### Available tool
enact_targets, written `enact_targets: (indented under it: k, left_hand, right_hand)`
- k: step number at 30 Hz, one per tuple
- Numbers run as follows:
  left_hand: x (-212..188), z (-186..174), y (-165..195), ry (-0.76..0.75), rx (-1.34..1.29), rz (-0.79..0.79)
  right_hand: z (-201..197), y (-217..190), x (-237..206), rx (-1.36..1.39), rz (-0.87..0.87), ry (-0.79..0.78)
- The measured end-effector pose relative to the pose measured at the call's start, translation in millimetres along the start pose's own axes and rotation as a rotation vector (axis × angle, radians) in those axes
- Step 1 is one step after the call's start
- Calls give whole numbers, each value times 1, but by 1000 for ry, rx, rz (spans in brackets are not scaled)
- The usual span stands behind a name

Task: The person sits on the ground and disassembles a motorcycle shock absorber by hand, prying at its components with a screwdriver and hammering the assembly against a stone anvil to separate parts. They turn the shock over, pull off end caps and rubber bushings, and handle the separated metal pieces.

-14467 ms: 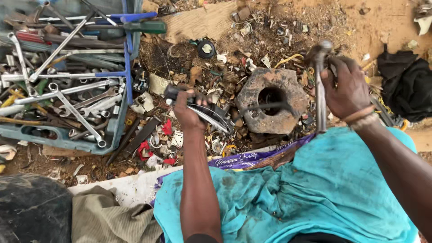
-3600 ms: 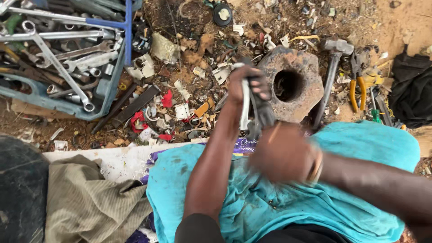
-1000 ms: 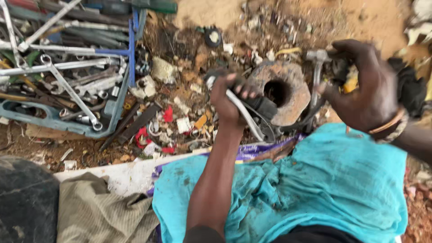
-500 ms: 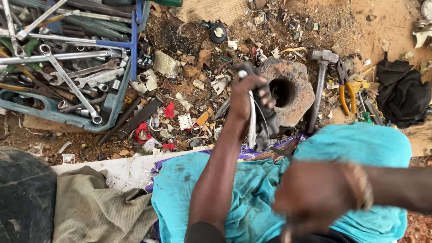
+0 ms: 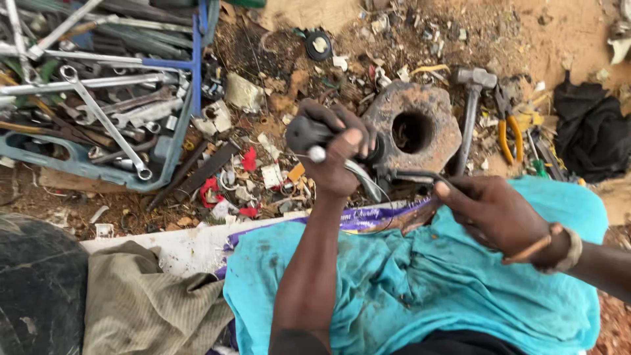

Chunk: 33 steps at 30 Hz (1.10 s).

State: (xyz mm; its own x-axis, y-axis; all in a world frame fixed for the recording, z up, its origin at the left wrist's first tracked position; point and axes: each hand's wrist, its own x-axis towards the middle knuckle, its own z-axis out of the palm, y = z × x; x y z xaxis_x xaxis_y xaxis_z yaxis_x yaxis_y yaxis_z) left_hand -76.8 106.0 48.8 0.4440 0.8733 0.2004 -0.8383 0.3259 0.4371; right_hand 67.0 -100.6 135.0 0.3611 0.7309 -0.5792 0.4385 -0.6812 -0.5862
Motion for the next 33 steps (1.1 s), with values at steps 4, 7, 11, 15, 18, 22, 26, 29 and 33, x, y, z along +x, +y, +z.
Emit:
enact_targets:
  k: [4,7,11,15,18,22,26,29,33]
  left_hand:
    - [0,-4,-22,280,-123,-576]
    - [-7,14,-57,332,-300,-925]
    - [4,-5,-53,491,-654,-852]
    - [7,-23,-34,248,-265,-305]
    - [2,-18,-33,191,-69,-171]
    - [10,-18,-33,400,-118,-263]
    - [18,-28,-19,399,-338,-145]
    - [14,-23,-17,466,-436,-84]
    - [9,-10,-18,543,-478,-129]
  right_hand:
    - [-31,-10,13,-707,-1049,40]
    - [-52,-31,38,-849,-1543,-290]
    - [-59,-60,44,-541,-1013,-148]
    - [-69,-85,31,-251,-42,257]
    - [-59,-91,19,176,-214,78]
    - [-47,-80,1,-432,-529,-5]
    - [-53,-75,-8,-564,-1269,86]
    - [-44,-83,-12,-155,-1063,239]
    - [7,-88,-9,549,-944,527]
